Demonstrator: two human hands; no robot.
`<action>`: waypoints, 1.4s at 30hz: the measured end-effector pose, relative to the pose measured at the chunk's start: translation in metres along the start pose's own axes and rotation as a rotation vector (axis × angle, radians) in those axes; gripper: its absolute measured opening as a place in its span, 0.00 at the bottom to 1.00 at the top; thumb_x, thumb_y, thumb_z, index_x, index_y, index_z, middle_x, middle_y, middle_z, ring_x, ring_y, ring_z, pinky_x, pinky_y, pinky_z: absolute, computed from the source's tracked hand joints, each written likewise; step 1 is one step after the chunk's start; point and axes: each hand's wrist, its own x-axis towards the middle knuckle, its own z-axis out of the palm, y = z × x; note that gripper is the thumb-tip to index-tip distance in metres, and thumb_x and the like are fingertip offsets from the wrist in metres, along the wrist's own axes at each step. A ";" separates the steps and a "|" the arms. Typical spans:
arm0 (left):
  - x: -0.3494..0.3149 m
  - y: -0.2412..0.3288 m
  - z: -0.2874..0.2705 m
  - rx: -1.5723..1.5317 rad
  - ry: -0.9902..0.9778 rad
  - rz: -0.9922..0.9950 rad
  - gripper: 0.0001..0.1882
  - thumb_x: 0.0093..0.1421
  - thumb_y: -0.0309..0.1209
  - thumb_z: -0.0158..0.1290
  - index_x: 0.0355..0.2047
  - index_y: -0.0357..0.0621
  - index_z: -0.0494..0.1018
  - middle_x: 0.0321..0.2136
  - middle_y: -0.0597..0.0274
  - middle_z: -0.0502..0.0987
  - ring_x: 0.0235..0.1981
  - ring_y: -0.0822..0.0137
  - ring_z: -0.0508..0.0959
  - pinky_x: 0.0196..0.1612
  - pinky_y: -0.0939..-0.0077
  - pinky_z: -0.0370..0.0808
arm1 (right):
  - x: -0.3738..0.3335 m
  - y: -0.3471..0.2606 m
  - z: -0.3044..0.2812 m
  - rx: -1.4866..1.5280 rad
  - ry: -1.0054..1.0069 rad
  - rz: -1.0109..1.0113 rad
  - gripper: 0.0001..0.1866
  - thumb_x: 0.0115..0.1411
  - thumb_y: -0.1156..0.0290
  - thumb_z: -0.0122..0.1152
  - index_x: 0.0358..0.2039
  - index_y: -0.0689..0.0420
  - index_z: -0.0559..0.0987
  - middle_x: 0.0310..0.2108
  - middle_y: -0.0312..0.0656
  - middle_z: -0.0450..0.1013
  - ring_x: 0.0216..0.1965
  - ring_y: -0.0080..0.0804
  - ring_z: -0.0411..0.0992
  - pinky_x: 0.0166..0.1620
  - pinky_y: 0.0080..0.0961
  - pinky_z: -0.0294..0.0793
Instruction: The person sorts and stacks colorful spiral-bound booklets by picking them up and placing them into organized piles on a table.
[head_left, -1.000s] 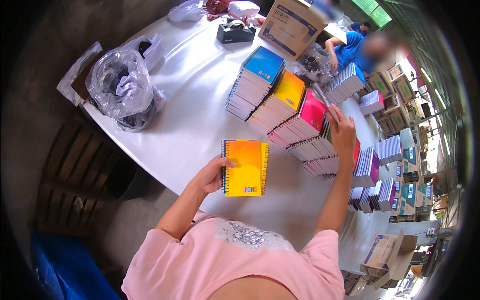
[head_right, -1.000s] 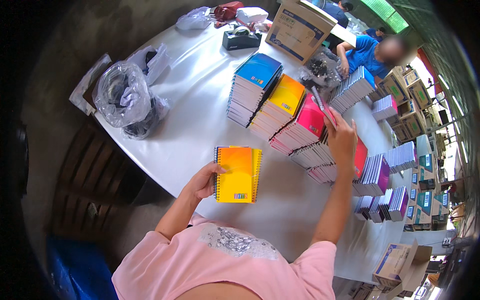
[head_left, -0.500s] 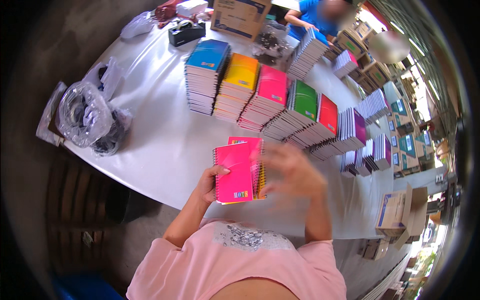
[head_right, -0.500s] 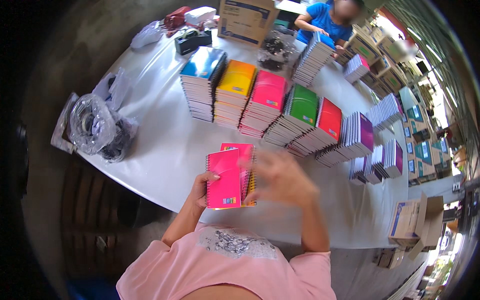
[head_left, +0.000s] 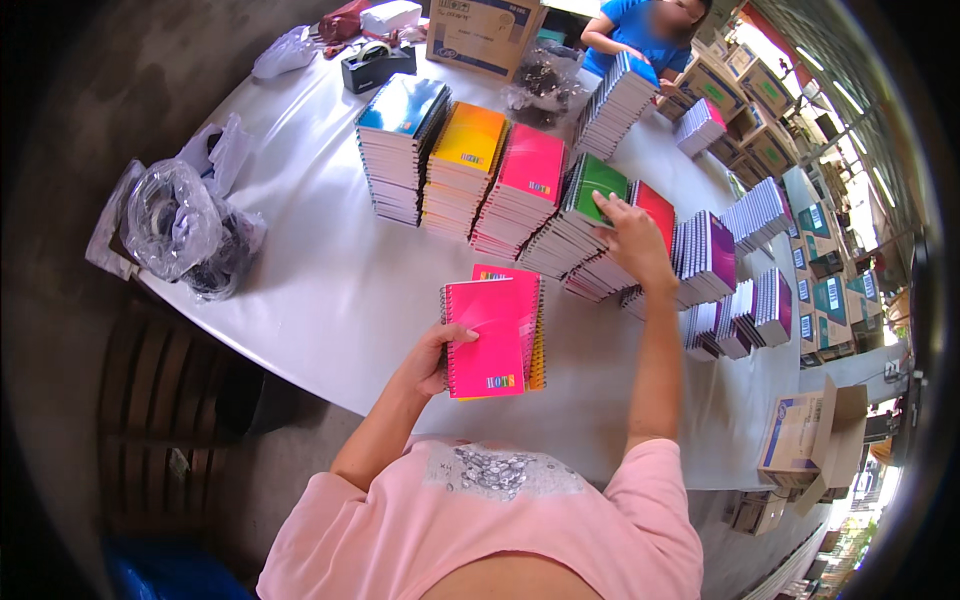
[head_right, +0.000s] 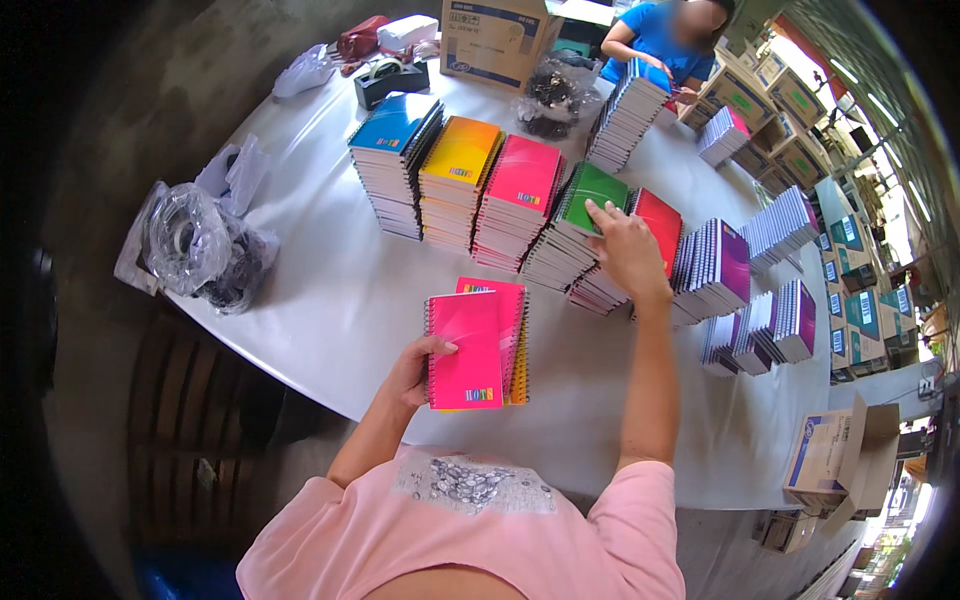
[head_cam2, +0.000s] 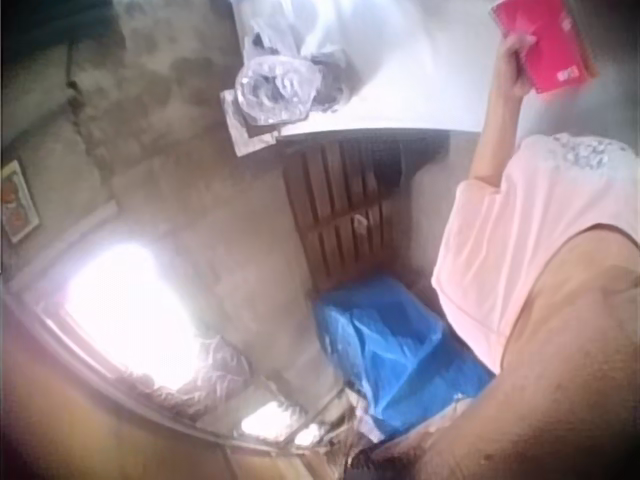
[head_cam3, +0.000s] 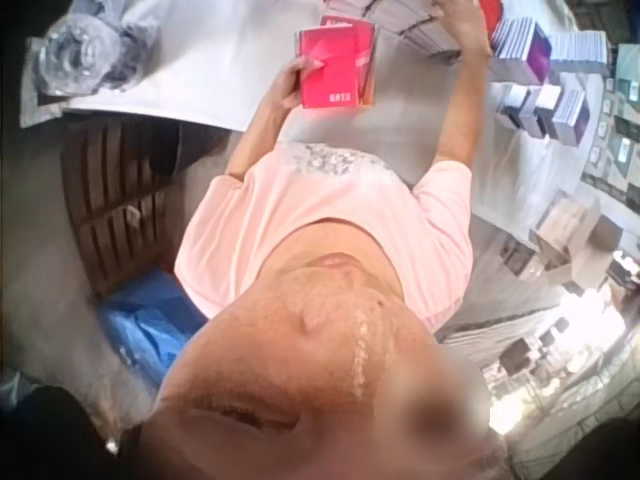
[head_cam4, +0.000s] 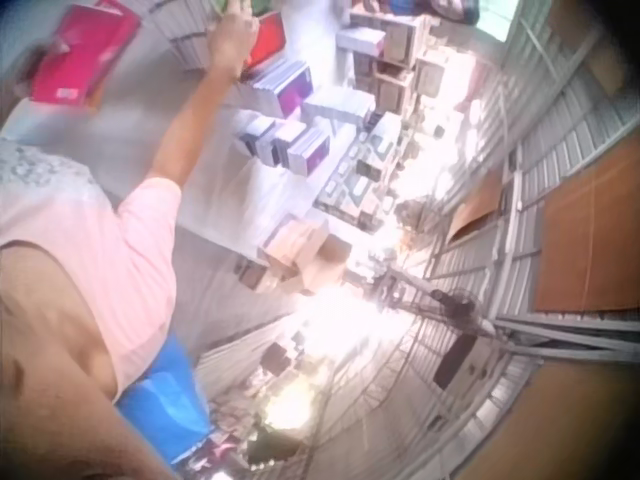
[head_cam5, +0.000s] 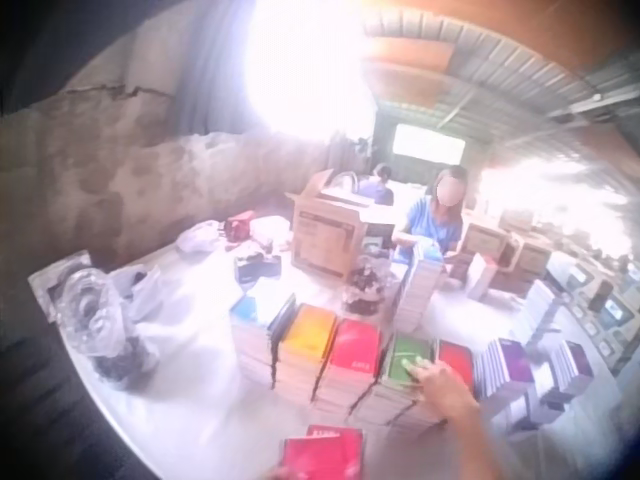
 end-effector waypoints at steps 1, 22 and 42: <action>0.000 -0.001 0.000 -0.009 -0.001 0.004 0.20 0.50 0.23 0.48 0.45 0.31 0.64 0.37 0.51 0.75 0.35 0.62 0.78 0.38 0.69 0.79 | 0.001 0.000 -0.006 0.009 -0.006 -0.006 0.27 0.53 0.66 0.58 0.55 0.47 0.67 0.48 0.50 0.69 0.46 0.48 0.69 0.51 0.35 0.66; 0.011 -0.008 0.011 0.026 0.031 0.029 0.18 0.51 0.27 0.49 0.43 0.33 0.66 0.36 0.53 0.75 0.35 0.64 0.78 0.40 0.70 0.78 | -0.025 -0.034 0.007 -0.336 0.467 -0.225 0.16 0.52 0.71 0.55 0.43 0.51 0.75 0.38 0.36 0.75 0.38 0.29 0.74 0.46 0.31 0.67; 0.023 -0.037 0.003 -0.191 -0.121 -0.090 0.27 0.45 0.28 0.45 0.48 0.32 0.63 0.41 0.45 0.73 0.38 0.54 0.77 0.43 0.61 0.76 | -0.059 0.017 -0.043 0.109 0.216 0.170 0.42 0.39 0.58 0.70 0.57 0.47 0.65 0.58 0.50 0.58 0.59 0.47 0.56 0.59 0.40 0.55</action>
